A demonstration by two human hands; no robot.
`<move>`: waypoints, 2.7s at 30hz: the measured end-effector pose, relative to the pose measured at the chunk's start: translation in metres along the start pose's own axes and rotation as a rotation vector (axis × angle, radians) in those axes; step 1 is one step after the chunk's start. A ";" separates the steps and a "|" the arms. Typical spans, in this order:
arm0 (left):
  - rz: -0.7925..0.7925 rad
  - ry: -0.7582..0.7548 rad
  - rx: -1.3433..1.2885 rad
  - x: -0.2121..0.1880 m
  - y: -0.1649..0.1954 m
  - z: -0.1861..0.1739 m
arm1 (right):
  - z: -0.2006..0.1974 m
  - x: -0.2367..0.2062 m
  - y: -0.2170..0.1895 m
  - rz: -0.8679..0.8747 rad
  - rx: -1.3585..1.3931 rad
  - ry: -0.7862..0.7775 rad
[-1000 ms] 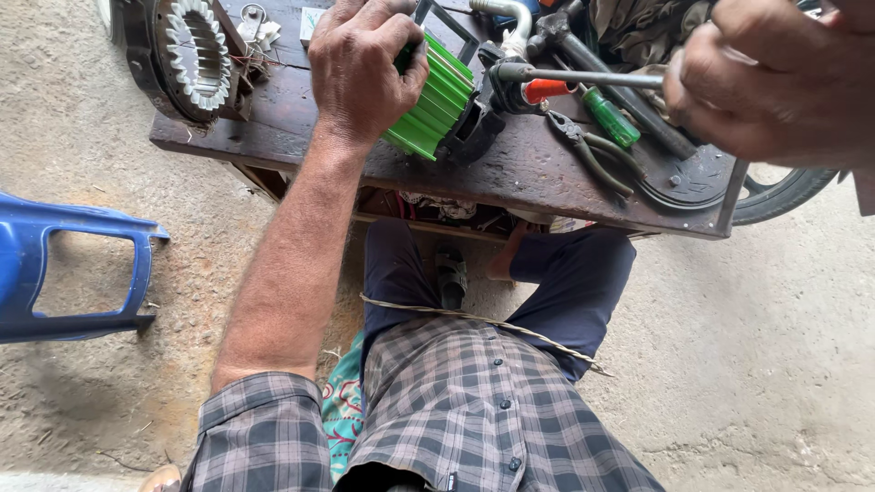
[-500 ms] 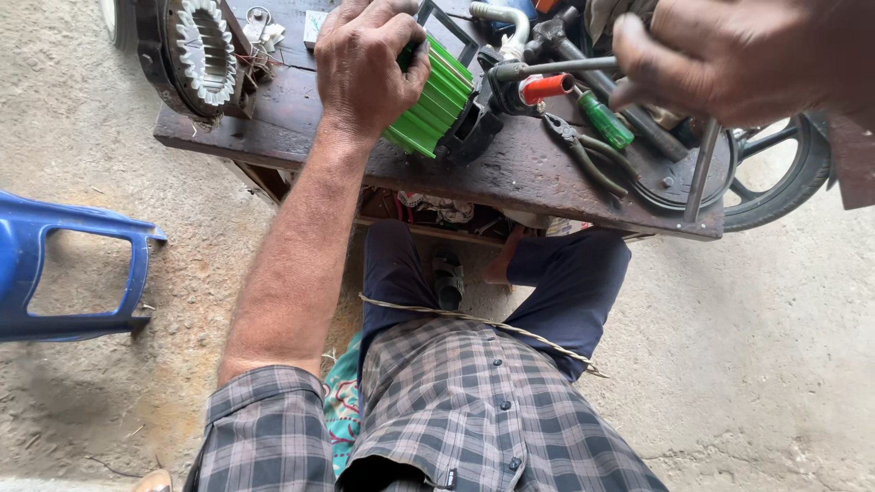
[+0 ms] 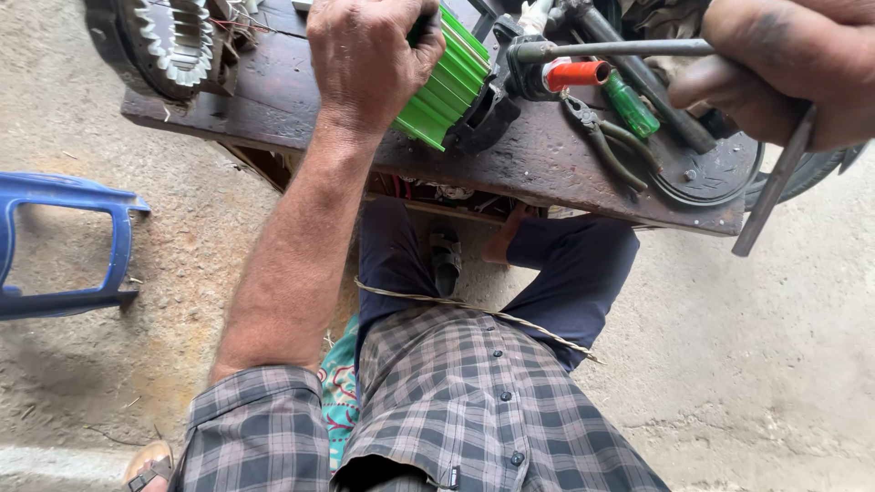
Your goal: The person uses a screwdriver to adjust a small metal plate and then attaches it to a larger mechanical component with a green casing. They use a wrench to tighten bolts and wipe the assembly with a cloth.
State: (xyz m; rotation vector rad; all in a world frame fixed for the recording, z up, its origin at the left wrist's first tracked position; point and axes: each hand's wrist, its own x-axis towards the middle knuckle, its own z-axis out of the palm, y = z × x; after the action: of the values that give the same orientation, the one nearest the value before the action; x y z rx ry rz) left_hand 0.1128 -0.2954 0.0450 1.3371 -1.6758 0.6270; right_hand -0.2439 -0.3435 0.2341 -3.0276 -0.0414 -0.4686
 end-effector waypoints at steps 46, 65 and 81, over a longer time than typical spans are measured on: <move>0.061 -0.055 -0.057 -0.001 0.021 -0.022 | -0.018 -0.019 -0.158 0.265 -0.685 -0.156; 0.044 -0.144 0.060 -0.002 0.033 -0.009 | 0.178 -0.134 -0.025 0.801 -0.766 0.495; 0.011 -0.180 0.109 -0.003 0.043 -0.011 | 0.170 -0.131 0.018 1.114 -0.060 -0.004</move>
State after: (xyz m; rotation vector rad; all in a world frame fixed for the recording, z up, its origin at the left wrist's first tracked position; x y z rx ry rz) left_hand 0.0758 -0.2727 0.0533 1.5008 -1.8157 0.6277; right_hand -0.3164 -0.3495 0.0312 -2.5227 1.5350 -0.3211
